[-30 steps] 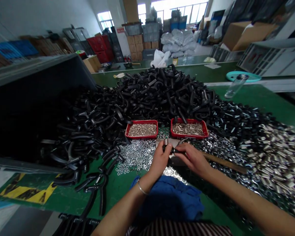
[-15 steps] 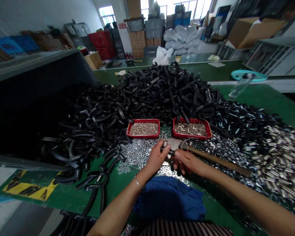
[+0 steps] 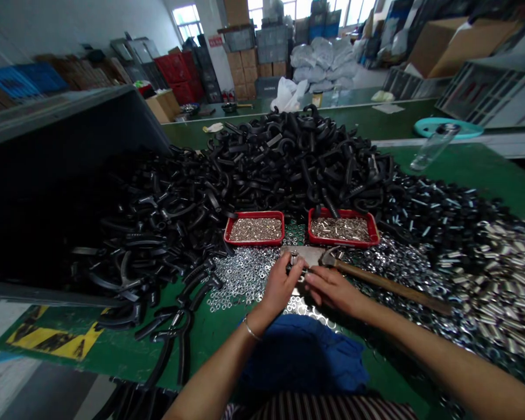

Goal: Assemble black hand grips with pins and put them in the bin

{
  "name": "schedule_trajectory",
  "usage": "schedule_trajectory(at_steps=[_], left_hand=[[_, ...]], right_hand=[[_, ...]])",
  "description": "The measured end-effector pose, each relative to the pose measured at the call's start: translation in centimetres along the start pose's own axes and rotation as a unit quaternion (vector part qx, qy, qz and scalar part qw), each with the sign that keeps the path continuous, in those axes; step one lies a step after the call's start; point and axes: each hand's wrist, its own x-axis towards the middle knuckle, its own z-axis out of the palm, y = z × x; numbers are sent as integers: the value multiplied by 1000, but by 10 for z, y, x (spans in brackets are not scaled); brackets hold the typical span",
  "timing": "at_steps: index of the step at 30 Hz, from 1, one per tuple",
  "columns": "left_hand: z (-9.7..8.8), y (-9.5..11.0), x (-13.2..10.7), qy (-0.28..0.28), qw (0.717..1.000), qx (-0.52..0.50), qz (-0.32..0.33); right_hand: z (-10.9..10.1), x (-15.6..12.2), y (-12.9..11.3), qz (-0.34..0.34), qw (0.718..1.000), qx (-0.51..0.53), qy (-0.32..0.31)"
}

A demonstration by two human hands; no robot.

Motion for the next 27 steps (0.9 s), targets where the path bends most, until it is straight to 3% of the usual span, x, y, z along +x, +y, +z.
schedule_trajectory(at_steps=[2, 3, 5, 8, 10, 12, 14, 18, 19, 22, 23, 25, 27], left_hand=[[0, 2, -2, -27, 999, 29, 22], [0, 2, -2, -35, 998, 40, 25], [2, 1, -2, -28, 999, 35, 2], [5, 2, -2, 6, 999, -9, -42], [5, 6, -5, -3, 1000, 2, -15], [4, 11, -8, -31, 998, 33, 38], [4, 14, -11, -42, 997, 40, 50], [8, 14, -15, 32, 999, 3, -36], [8, 13, -15, 43, 998, 12, -36], [6, 13, -16, 26, 997, 59, 29], [4, 14, -15, 18, 997, 59, 40], [1, 14, -14, 20, 999, 23, 12], [0, 14, -13, 41, 997, -44, -56]], right_hand=[[0, -2, 1, 58, 988, 62, -127], [-1, -2, 0, 67, 986, 54, -140], [-2, -3, -1, 21, 998, -46, -39], [0, -4, -2, -82, 967, -189, 147], [2, -6, 0, -83, 963, -193, 166], [4, -9, 2, -52, 984, -144, 95], [5, -11, 2, -44, 994, -95, 28], [9, -14, -1, -50, 995, -6, 88], [12, -15, -1, -34, 996, 36, 72], [19, -17, -2, 33, 986, 146, -75], [21, -17, -2, 39, 983, 149, -99], [21, -17, -3, 20, 993, 101, -52], [19, -17, -5, -41, 996, -4, 84]])
